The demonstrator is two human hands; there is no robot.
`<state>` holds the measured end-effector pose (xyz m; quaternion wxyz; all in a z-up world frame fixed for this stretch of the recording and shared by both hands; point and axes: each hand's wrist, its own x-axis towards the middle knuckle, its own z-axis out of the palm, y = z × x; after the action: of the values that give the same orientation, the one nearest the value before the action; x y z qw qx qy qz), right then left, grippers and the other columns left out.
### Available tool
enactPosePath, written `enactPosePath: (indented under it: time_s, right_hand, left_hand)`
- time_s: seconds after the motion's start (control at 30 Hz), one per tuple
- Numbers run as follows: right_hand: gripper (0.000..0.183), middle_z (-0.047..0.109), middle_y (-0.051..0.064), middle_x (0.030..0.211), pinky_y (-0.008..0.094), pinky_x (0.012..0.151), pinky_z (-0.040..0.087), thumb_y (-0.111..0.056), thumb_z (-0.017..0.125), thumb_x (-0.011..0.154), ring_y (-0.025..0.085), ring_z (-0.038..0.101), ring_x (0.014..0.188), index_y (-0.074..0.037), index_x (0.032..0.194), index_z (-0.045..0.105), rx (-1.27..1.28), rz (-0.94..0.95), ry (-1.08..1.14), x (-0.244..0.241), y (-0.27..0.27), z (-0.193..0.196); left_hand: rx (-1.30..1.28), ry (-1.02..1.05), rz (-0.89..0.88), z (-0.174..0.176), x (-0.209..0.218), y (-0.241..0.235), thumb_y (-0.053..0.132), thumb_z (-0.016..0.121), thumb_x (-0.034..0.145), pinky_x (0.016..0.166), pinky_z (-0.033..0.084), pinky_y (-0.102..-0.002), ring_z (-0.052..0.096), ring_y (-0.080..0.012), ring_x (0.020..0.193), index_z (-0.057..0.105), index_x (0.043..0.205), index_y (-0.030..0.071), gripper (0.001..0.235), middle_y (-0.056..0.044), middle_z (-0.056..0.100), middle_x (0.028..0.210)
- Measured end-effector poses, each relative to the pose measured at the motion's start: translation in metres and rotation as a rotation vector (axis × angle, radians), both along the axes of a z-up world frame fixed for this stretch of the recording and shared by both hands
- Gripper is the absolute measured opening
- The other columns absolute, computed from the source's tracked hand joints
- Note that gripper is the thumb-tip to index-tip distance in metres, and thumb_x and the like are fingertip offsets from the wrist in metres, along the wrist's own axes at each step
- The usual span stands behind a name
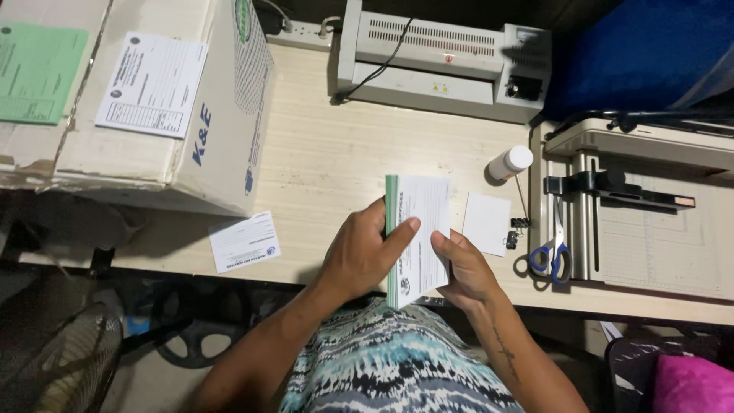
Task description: Inspecting and sorting a stack of green printed leaflets and white cards on a work table.
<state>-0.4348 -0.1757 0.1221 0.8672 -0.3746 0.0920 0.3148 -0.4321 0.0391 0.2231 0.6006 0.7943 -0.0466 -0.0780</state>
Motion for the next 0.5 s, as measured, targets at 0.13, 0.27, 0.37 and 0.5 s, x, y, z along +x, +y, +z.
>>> enactPosePath:
  time_s: [0.13,0.27,0.37,0.5]
  right_hand:
    - [0.046,0.073,0.011,0.116,0.039,0.091,0.059,-0.028,0.069,0.095,0.022,0.073,0.102,-0.001,0.132,0.06,-0.059,-0.012,0.052,0.003,0.006,0.008]
    - [0.042,0.073,0.012,0.115,0.039,0.092,0.059,-0.026,0.065,0.097,0.022,0.072,0.102,-0.001,0.13,0.061,-0.164,-0.025,0.083,0.012,0.008,0.021]
    - [0.045,0.073,0.013,0.118,0.038,0.095,0.058,-0.029,0.061,0.095,0.022,0.072,0.105,-0.001,0.13,0.06,-0.163,-0.06,0.123,0.024,0.005,0.027]
    - [0.055,0.066,0.022,0.129,0.039,0.089,0.051,-0.026,0.066,0.111,0.028,0.064,0.11,0.009,0.151,0.05,0.059,-0.09,-0.043,0.045,-0.022,-0.02]
  left_hand:
    - [-0.002,0.043,-0.005,-0.03,0.009,0.003,0.034,0.058,0.098,0.071,0.06,-0.037,0.078,-0.0219,0.078,0.069,0.113,-0.002,0.041,-0.017,0.079,0.089]
    - [-0.168,0.178,-0.033,-0.036,0.022,0.007,0.032,0.049,0.101,0.066,0.059,-0.035,0.074,-0.0212,0.073,0.065,0.115,-0.001,0.04,-0.015,0.077,0.086]
    - [-0.326,0.307,-0.019,-0.045,0.037,0.01,0.03,0.047,0.101,0.065,0.061,-0.032,0.073,-0.0194,0.072,0.062,0.117,-0.002,0.039,-0.013,0.075,0.086]
    - [-0.525,0.365,0.048,-0.072,0.076,0.018,0.029,0.049,0.1,0.063,0.062,-0.032,0.073,-0.0206,0.071,0.061,0.115,-0.007,0.041,-0.018,0.074,0.089]
